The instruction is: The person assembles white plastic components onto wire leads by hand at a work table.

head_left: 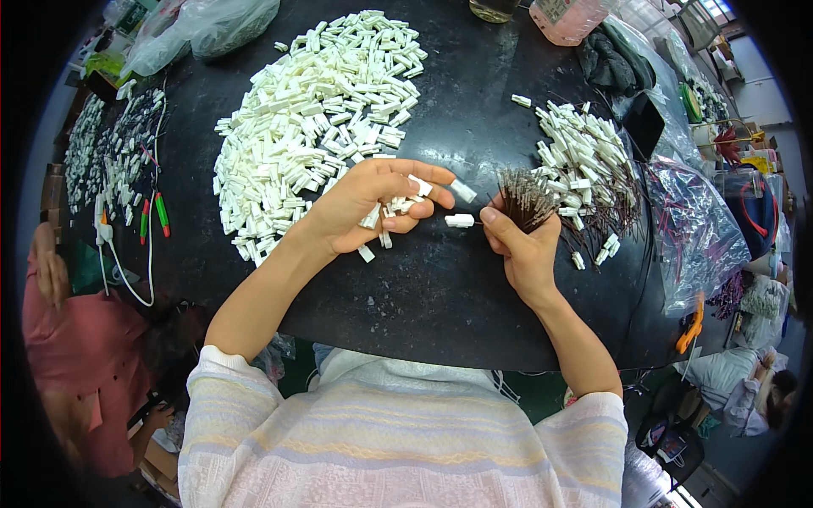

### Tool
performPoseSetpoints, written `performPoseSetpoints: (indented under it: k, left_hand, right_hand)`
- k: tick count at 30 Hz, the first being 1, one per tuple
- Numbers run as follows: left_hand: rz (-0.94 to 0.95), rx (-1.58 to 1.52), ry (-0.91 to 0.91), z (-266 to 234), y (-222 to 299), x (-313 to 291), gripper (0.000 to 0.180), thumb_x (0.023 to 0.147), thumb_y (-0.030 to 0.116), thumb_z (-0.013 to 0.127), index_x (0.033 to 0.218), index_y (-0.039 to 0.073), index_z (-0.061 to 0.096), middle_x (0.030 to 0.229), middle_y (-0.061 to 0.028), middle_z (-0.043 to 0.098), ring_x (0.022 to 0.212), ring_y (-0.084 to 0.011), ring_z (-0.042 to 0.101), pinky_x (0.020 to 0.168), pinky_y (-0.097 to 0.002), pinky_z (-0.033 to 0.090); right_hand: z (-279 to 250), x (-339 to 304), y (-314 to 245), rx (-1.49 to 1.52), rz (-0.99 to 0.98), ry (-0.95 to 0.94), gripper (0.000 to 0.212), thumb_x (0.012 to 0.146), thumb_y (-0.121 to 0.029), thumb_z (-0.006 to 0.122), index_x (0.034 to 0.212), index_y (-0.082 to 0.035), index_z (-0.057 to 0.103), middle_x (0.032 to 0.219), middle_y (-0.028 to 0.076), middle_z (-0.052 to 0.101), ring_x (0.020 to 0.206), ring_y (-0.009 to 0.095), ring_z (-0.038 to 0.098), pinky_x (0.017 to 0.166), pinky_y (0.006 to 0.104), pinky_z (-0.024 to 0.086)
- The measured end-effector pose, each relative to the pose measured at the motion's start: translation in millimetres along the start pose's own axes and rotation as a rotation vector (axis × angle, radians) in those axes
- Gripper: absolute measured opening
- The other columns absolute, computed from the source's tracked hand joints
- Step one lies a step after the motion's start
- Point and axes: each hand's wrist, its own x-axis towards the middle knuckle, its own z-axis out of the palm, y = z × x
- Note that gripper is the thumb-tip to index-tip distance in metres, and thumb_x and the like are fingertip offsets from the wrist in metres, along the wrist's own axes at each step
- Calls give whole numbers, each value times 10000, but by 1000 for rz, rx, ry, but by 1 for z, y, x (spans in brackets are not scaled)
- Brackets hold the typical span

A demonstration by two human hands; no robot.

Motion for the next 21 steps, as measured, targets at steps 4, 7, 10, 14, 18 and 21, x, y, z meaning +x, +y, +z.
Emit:
performPoseSetpoints:
  k: [4, 7, 10, 14, 18, 21]
  left_hand:
    - [23, -7, 6, -1, -2, 0, 267, 861, 99, 471, 1066, -71, 479, 919, -172, 565, 552, -42, 424, 364, -124, 306]
    - [72, 61, 66, 3, -3, 1, 213, 870, 136, 489, 988, -40, 503, 849, -148, 570, 519, -40, 415, 345, -126, 270]
    - [98, 113, 119, 5, -6, 1, 199, 871, 156, 506, 938, -30, 530, 782, -117, 565, 498, -38, 408, 336, -127, 251]
    - [67, 114, 187, 8, -10, -1, 209, 860, 150, 525, 910, -46, 577, 691, -64, 537, 485, -33, 399, 339, -131, 248]
    - [60, 79, 183, 10, -10, -1, 214, 854, 142, 533, 931, -51, 587, 673, -54, 535, 477, -31, 394, 340, -132, 246]
    - [36, 83, 191, 9, -10, -2, 215, 851, 139, 537, 938, -52, 585, 662, -49, 532, 471, -30, 388, 341, -133, 246]
  right_hand:
    - [3, 0, -2, -46, -10, -5, 98, 783, -74, 595, 802, 4, 538, 604, -1, 502, 501, 55, 431, 445, 201, 328]
    - [3, 0, -6, 10, 10, -48, 88, 784, -62, 596, 800, 6, 543, 614, 4, 511, 519, 56, 446, 465, 195, 346]
    - [5, -1, -5, 1, 36, -31, 79, 784, -51, 596, 822, 5, 556, 622, -2, 516, 530, 48, 452, 475, 188, 355]
    - [9, -2, -5, -104, -11, -71, 78, 783, -46, 595, 845, -3, 572, 637, -20, 522, 545, 38, 457, 482, 180, 359]
    - [7, -2, -6, -134, -16, -72, 88, 780, -41, 596, 857, -3, 576, 655, -23, 531, 552, 35, 462, 489, 175, 365]
    - [7, -2, -2, -120, -5, -56, 95, 778, -43, 599, 862, -2, 577, 654, -26, 528, 551, 35, 459, 488, 177, 362]
